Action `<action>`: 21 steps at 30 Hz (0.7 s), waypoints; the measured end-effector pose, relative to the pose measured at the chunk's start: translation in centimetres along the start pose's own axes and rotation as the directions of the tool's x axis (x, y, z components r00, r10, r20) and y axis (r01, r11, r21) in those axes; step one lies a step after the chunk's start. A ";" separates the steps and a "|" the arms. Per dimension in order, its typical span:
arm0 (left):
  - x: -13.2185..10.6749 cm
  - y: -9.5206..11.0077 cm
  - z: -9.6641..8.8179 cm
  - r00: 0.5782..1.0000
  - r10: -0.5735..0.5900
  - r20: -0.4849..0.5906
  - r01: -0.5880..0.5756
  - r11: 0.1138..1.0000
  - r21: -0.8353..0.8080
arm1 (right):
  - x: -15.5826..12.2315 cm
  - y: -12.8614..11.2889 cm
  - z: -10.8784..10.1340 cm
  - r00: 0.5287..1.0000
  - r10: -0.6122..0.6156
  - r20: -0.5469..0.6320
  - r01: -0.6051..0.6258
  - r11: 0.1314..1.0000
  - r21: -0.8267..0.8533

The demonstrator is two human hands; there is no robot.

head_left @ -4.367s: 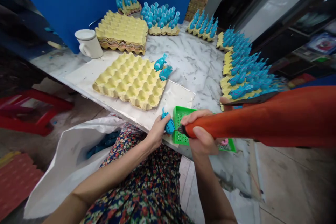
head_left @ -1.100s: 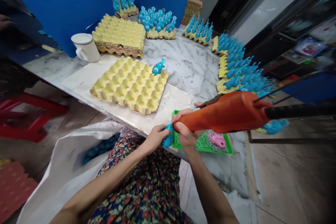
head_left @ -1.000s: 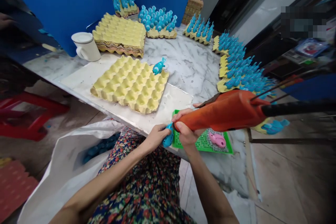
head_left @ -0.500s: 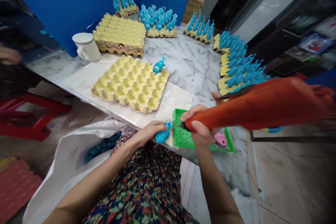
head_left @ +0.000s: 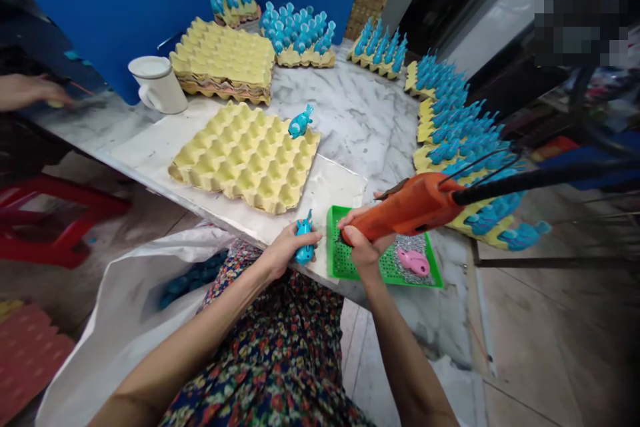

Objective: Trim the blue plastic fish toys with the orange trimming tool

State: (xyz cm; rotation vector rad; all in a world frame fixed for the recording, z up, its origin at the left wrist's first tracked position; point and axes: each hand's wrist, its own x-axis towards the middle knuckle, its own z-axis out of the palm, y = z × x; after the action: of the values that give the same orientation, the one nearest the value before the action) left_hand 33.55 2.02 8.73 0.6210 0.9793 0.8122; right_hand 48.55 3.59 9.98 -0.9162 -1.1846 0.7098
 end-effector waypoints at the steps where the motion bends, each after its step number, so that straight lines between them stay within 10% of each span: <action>1: 0.0 0.0 0.0 1.000 0.000 -0.003 0.000 1.000 -0.002 | -0.1 0.1 -0.1 1.000 -0.002 0.013 0.002 1.000 -0.002; 11: 0.4 -0.3 0.5 0.997 0.038 -0.067 -0.038 0.999 0.000 | -0.9 1.0 -0.7 0.998 -0.047 0.042 0.050 0.996 -0.078; 21: 1.9 -1.9 2.3 0.943 0.171 -0.286 -0.188 0.982 -0.031 | 0.0 -3.2 0.2 0.996 -0.079 -0.028 0.078 0.996 -0.042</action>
State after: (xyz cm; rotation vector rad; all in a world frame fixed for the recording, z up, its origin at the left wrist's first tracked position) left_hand 36.82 2.27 7.42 0.5585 1.1651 1.1101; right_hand 48.37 2.17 12.80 -0.9062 -1.2058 0.6088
